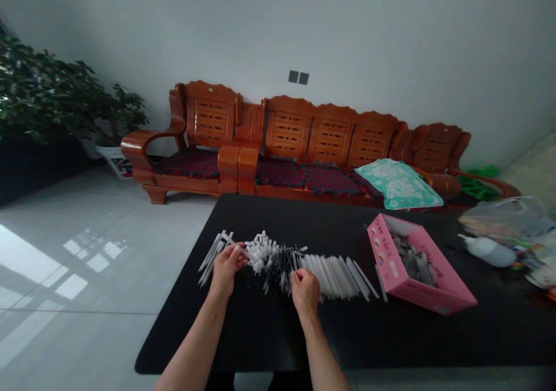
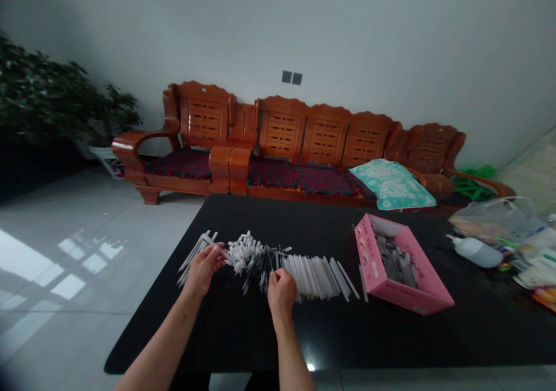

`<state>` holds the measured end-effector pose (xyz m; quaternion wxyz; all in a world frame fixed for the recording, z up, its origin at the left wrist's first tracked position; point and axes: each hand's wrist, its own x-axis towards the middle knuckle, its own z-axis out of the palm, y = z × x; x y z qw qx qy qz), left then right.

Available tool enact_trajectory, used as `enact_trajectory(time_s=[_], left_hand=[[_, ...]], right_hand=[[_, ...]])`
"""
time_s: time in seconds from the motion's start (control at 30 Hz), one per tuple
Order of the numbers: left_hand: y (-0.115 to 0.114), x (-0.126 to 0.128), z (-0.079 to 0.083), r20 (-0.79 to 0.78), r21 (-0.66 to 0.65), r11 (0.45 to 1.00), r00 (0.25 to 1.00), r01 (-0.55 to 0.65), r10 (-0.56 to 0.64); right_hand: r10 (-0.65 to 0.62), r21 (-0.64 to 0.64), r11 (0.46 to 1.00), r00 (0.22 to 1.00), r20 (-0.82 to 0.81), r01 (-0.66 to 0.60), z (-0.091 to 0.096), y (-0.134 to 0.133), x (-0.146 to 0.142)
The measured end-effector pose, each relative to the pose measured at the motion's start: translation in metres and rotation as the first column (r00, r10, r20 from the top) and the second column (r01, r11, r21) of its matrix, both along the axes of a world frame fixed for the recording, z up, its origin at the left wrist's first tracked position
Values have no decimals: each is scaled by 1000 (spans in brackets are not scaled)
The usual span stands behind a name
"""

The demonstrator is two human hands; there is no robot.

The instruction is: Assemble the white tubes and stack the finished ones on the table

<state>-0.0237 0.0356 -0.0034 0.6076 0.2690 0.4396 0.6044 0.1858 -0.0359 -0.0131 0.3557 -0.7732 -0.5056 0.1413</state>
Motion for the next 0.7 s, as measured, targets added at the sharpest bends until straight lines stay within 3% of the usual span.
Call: enact_trajectory(time_s=[0.1,0.2,0.27,0.33,0.4,0.5,0.6,0.7], left_hand=[[-10,14,1,-33,13,991,990,136,-136],[-18,23,4,-78,25,973,971,230,-227],[-22,28,7,-104,34,962,958,272,-267],[-26,33,10,-129,47,948,943,314,-306],[-28,36,13,-161,61,929,922,365,-352],[-25,36,15,-153,76,915,911,397,-383],[-19,28,20,-20,106,928,934,356,-356],[-18,21,25,84,136,930,931,342,-355]], right_hand=[[-24,-87,995,982,185,41,6,3,-9],[-15,-63,998,977,215,29,14,3,-15],[65,16,998,992,104,-67,20,4,-20],[222,72,974,963,-154,-213,26,5,-25],[333,86,939,816,-473,-334,30,6,-31],[342,120,898,501,-795,-423,33,4,-36],[320,195,863,206,-925,-466,31,-4,-37],[293,246,829,16,-956,-502,28,-11,-41]])
